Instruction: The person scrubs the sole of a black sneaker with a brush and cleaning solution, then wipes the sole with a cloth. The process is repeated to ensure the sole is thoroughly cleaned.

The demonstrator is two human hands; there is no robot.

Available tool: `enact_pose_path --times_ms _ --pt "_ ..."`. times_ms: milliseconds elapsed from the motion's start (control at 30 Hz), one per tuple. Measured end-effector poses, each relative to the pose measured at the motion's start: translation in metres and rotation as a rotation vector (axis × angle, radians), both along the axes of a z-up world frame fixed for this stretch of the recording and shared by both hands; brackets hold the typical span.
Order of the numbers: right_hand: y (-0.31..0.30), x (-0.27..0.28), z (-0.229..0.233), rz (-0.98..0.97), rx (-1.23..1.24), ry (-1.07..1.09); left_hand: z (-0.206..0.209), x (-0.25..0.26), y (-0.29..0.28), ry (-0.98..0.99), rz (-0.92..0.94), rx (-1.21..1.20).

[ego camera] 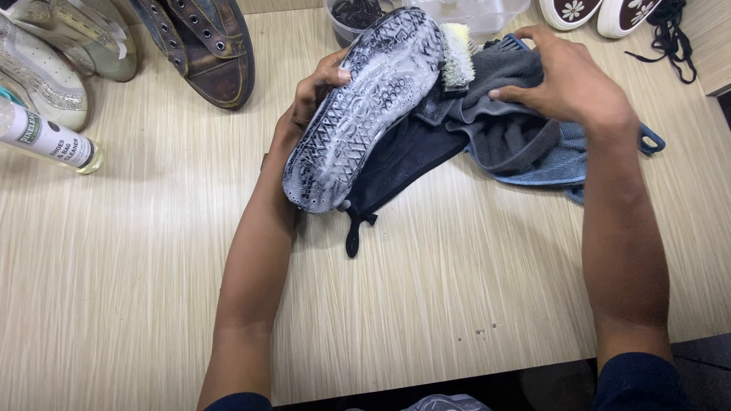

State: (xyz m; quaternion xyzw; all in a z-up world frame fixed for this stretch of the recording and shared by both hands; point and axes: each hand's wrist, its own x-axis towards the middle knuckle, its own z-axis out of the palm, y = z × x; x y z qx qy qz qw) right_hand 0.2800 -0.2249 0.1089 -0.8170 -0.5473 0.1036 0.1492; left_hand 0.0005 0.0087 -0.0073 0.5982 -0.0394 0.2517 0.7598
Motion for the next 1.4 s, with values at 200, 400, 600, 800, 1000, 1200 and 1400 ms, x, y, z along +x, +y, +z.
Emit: enact_pose_path --times_ms 200,400,600,800,1000,1200,1400 --pt "-0.030 0.052 0.007 -0.346 -0.717 -0.258 -0.079 0.002 0.063 -0.474 0.166 0.290" --pt "-0.014 0.062 -0.010 -0.441 -0.896 -0.104 0.019 0.001 -0.016 -0.074 -0.103 0.010" --pt "-0.033 0.056 0.028 -0.220 -0.623 0.027 0.035 0.003 -0.032 -0.020 -0.140 -0.001" --pt "-0.058 0.072 0.042 0.034 0.044 0.287 0.027 0.002 -0.034 0.057 -0.017 -0.241" --pt "-0.033 0.052 0.048 -0.258 -0.272 0.098 0.018 0.004 -0.030 0.040 -0.070 -0.228" --pt "-0.030 0.124 -0.007 -0.223 -0.432 0.147 0.029 0.001 -0.029 -0.068 -0.151 -0.026" --pt "-0.022 0.071 0.021 -0.428 -0.599 0.004 0.032 -0.004 -0.033 -0.060 -0.177 -0.106"
